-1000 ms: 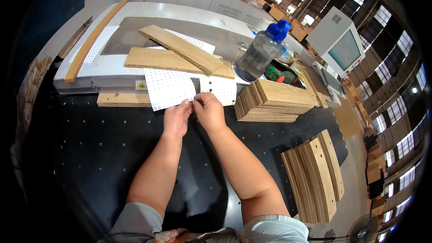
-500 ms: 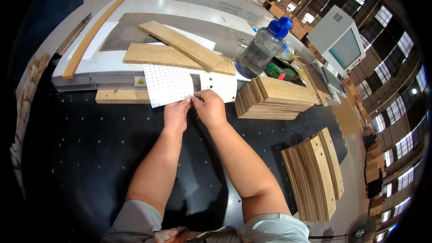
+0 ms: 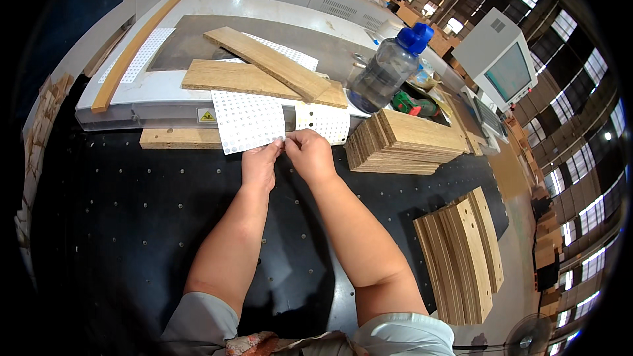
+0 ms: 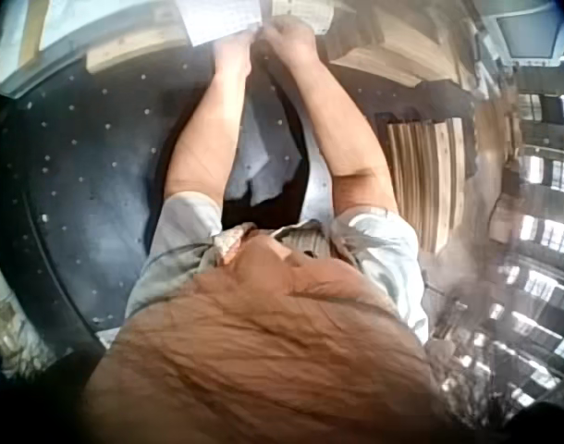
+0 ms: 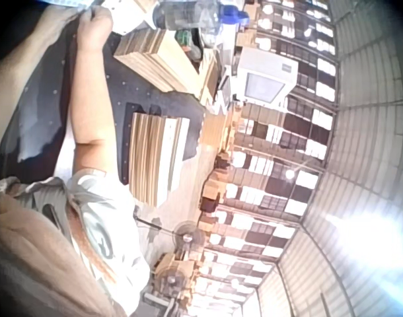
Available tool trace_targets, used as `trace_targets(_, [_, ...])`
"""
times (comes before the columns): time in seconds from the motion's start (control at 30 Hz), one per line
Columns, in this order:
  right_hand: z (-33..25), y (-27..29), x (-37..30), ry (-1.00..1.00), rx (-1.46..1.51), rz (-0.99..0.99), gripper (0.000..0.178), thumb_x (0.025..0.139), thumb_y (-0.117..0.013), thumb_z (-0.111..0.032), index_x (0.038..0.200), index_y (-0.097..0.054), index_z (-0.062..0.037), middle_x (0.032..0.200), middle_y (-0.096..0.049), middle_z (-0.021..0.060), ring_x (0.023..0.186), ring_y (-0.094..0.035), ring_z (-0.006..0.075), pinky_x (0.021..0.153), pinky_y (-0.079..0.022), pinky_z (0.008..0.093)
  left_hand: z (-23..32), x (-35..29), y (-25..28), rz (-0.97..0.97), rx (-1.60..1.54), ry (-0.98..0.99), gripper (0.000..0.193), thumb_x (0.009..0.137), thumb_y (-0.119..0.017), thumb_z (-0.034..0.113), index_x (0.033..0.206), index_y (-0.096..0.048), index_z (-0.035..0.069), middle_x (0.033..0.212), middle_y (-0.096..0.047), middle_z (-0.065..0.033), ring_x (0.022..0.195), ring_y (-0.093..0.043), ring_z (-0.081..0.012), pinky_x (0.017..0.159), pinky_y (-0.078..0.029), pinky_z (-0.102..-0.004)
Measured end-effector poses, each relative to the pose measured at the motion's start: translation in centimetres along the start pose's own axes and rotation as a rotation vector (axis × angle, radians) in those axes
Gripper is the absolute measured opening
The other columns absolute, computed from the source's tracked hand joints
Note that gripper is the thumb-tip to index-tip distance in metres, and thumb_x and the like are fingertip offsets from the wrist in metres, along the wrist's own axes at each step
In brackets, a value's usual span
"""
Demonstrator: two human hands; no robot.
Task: The person assembles small wooden parts on a workbench in a workshop. They pick up pre-drilled wooden pieces, align them, and insert small white fasteners into the holes. The person stacks the assembled units and continues the process with additional pieces.
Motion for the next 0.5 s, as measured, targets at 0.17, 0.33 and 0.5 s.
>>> trace_targets(0.17, [-1.7,0.1,0.2,0.156,-0.105,0.007,0.010,0.076,-0.066,-0.012,0.080,-0.069,-0.0025,0.080,-0.066,0.0142,0.077,-0.063,0.0316,0.071,-0.051,0.0389,0.5,0.0,-0.1,0.012,0.020,-0.035,0.038,0.083,-0.054,-0.015,0.118,-0.055,-0.001,0.108,-0.061,-0.0080,0.093,-0.060,-0.0160,0.079,-0.051,-0.0291])
trace_targets(0.33, [-2.2,0.0,0.0,0.254,-0.168,0.041,0.008,0.076,-0.064,-0.011,0.077,-0.069,-0.0036,0.079,-0.066,0.0132,0.077,-0.062,0.0316,0.070,-0.051,0.0407,0.3,-0.1,-0.2,0.009,0.026,-0.009,0.034,0.083,-0.055,-0.014,0.115,-0.057,-0.001,0.102,-0.062,-0.0077,0.087,-0.061,-0.0160,0.076,-0.051,-0.0288])
trace_targets(0.5, [-0.5,0.0,0.1,0.120,-0.059,0.000,0.011,0.081,-0.065,-0.010,0.085,-0.069,-0.0003,0.081,-0.067,0.0126,0.076,-0.065,0.0249,0.072,-0.051,0.0330,0.1,0.0,-0.2,-0.022,0.007,-0.015,0.030,0.084,-0.059,-0.009,0.112,-0.058,0.001,0.100,-0.063,-0.0081,0.086,-0.062,-0.0177,0.078,-0.052,-0.0308])
Point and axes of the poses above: each hand's wrist, its own x-axis towards the middle knuckle, its own y-axis out of the back of the hand, z = x × y, the point moved 9 cm from there along x, towards the middle knuckle
